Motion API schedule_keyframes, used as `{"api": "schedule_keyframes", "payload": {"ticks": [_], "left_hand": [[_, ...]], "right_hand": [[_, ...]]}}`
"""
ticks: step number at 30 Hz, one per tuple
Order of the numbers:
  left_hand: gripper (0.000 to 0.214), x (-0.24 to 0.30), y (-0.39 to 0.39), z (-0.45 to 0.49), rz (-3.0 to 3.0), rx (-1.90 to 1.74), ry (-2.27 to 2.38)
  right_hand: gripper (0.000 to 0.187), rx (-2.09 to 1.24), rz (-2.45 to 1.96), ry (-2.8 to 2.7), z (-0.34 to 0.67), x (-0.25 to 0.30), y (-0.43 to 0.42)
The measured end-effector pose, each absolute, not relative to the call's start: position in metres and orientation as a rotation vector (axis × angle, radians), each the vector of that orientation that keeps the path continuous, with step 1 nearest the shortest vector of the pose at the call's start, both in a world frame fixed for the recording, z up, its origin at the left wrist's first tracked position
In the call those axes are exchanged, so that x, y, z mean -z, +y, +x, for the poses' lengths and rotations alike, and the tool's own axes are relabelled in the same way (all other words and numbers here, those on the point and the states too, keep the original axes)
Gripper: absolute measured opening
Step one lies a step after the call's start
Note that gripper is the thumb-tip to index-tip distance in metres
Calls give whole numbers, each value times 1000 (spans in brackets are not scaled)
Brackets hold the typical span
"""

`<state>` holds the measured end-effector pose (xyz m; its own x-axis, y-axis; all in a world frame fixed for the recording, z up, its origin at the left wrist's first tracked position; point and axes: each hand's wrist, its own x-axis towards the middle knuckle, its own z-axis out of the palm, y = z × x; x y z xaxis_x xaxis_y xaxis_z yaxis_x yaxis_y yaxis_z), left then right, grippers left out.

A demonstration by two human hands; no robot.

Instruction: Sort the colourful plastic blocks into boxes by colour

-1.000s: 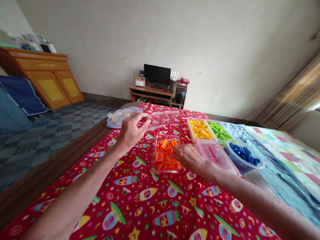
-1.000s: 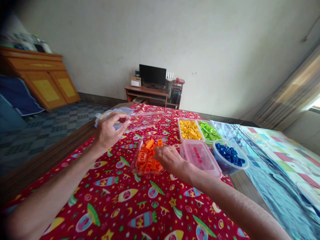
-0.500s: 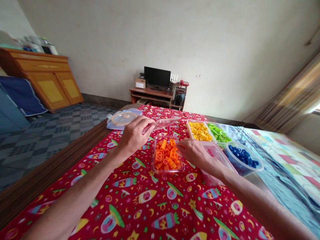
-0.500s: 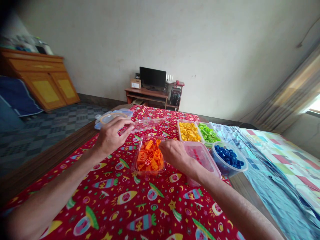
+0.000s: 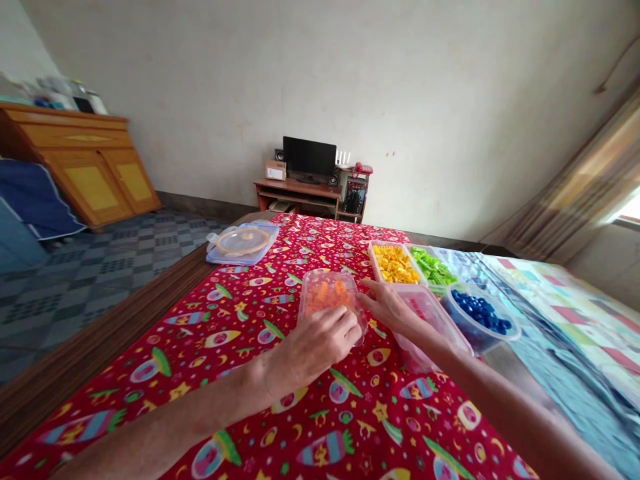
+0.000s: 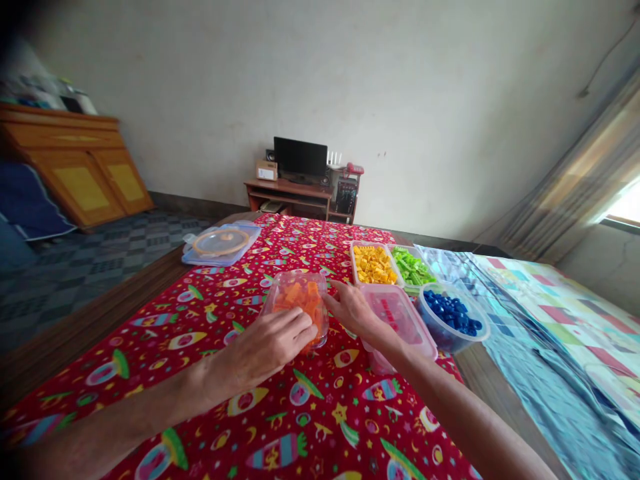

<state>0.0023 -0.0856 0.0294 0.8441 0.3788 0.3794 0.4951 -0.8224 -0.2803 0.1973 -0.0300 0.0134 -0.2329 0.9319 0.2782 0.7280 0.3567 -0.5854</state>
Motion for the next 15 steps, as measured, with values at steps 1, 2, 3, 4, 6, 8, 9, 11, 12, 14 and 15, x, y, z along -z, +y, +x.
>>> {"api": "schedule_keyframes", "payload": {"ticks": [1,2,3,4,6,8,9,11,12,14,15], "left_hand": [[11,-25,-86,4,-2680,415,-634],[10,-22,-86,5,-2708,405,-621],[7,-19,-86,6,-2737,410,-616],[5,-18,-86,6,-2772,422,-620],[10,-19,-86,6,-2846,468,-652],[16,-24,-81,2,-2889,535,-699],[18,-28,-76,-2,-2882,583,-733],[21,-34,-61,-13,-2797,733,-859],[22,-36,-50,-19,-2736,806,-955],[21,-33,-27,-33,-2619,981,-1218],[19,-29,-15,-39,-2603,1052,-1346]], "right_hand": [[26,-466,-1443,-2031,198,-8,-31],[29,-476,-1446,-2030,198,-4,-31],[31,-483,-1452,-2030,199,-2,-31],[34,-491,-1463,-2031,199,0,-32],[36,-503,-1488,-2048,199,1,-33],[35,-488,-1489,-2086,199,-1,-35],[33,-463,-1480,-2106,199,-2,-36],[28,-393,-1465,-2145,199,-4,-39],[27,-360,-1463,-2163,198,-5,-41],[25,-318,-1470,-2207,197,-8,-43],[25,-293,-1482,-2232,196,-9,-44]]}}
